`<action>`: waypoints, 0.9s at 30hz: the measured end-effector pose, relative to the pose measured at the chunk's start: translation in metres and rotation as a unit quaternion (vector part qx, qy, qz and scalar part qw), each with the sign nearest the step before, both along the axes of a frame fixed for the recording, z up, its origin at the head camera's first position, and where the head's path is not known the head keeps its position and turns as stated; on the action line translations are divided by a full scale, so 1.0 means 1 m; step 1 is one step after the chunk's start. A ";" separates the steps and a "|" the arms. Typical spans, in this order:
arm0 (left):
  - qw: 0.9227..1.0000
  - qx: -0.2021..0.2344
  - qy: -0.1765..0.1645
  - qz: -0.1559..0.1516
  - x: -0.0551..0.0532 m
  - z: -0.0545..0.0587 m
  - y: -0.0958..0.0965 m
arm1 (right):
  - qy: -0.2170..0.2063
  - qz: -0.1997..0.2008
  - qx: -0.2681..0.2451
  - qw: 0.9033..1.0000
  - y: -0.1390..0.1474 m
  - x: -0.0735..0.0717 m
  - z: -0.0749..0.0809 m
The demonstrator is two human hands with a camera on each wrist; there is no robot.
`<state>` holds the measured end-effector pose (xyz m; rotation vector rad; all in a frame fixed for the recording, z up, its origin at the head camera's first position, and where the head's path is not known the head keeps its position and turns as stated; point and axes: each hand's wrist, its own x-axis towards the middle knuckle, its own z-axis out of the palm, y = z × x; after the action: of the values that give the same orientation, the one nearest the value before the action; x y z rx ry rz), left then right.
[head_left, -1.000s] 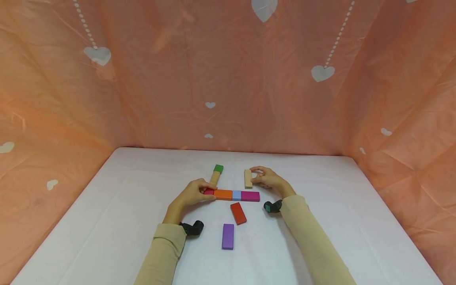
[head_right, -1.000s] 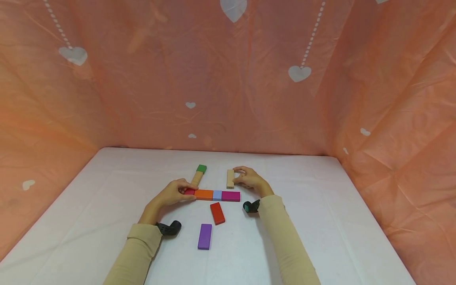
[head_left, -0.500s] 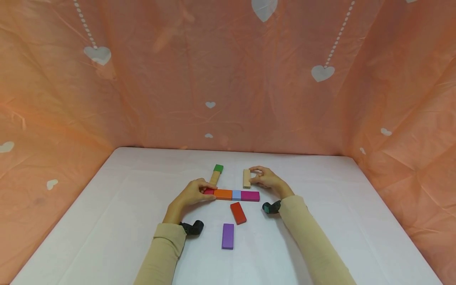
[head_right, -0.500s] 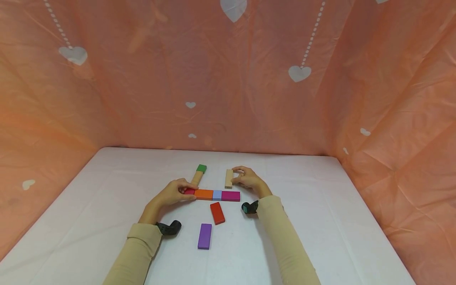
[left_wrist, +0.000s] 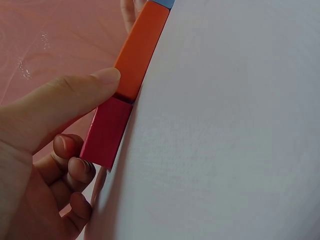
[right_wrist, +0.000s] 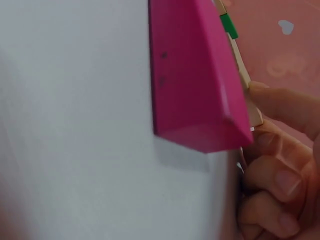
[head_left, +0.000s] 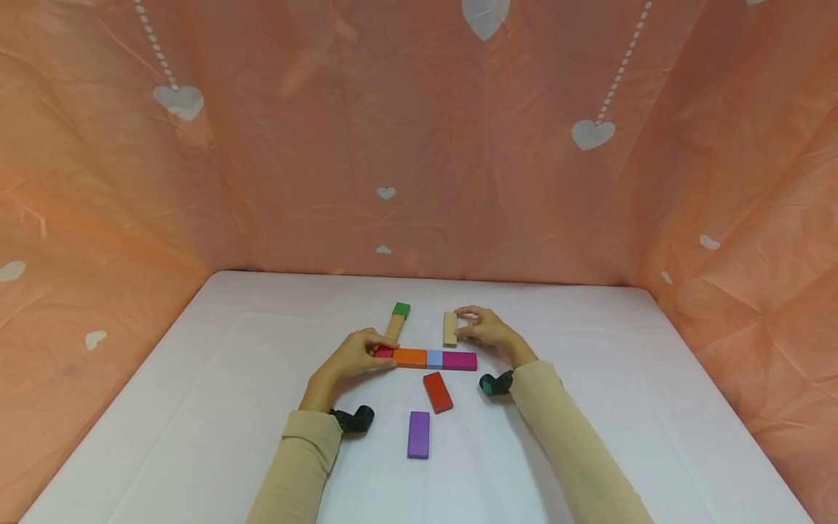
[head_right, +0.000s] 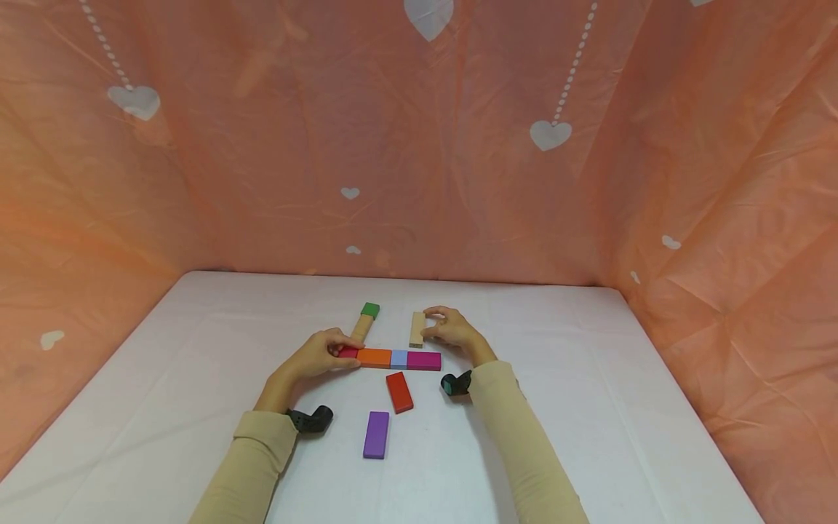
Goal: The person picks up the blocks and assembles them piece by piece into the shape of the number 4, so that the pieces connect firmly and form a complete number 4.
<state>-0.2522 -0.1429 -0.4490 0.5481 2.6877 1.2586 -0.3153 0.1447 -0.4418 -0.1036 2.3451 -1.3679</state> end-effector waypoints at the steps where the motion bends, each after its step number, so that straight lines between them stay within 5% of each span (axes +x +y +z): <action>1: 1.000 0.001 -0.003 0.001 0.000 0.000 0.000 | -0.001 0.000 0.000 1.000 -0.001 0.001 0.000; 27: 1.000 -0.001 0.027 -0.009 -0.003 -0.004 0.000 | 0.021 0.016 0.028 0.999 -0.006 0.003 0.000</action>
<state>-0.2553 -0.1431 -0.4535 0.6127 2.7224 1.2531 -0.3125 0.1390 -0.4420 -0.1541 2.4029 -1.2951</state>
